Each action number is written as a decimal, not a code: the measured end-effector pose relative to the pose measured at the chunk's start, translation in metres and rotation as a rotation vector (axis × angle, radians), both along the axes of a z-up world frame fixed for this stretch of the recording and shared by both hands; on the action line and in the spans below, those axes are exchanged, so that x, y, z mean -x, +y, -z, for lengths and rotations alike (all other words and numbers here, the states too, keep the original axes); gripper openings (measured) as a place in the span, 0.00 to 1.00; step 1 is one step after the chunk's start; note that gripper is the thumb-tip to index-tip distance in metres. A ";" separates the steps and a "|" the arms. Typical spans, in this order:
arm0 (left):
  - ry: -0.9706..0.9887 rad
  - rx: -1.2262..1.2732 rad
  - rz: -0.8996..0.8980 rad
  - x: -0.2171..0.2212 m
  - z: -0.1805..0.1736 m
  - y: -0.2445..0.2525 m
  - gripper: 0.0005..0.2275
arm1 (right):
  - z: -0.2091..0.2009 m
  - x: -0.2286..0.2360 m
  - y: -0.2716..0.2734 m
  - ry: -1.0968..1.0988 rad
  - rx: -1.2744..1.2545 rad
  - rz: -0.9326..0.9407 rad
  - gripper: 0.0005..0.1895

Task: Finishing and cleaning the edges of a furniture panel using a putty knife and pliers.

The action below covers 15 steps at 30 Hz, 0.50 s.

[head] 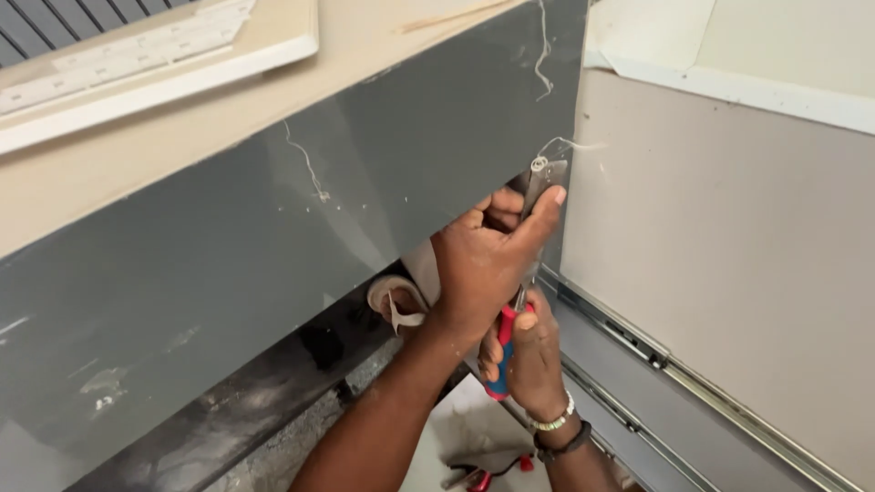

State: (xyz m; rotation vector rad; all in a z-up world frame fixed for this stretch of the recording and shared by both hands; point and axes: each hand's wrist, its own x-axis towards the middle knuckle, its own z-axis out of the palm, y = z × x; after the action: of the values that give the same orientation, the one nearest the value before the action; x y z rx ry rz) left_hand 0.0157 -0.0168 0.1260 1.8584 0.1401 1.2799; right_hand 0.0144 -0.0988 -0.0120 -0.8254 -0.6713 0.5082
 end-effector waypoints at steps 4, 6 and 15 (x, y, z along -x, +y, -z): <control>-0.024 0.064 0.050 -0.002 0.000 0.001 0.13 | 0.003 0.000 0.003 0.019 -0.054 -0.018 0.31; -0.047 0.043 0.035 -0.004 0.003 0.002 0.14 | 0.010 -0.001 0.001 0.008 -0.058 -0.015 0.30; -0.093 0.582 0.378 0.009 0.001 -0.015 0.09 | 0.133 0.033 -0.061 0.163 -0.149 -0.046 0.30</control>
State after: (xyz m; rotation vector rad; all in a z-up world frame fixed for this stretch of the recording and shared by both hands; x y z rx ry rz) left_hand 0.0063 -0.0319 0.1253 1.2512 0.0924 0.9327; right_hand -0.0186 -0.1596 -0.1450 -0.6228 -0.5714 0.5535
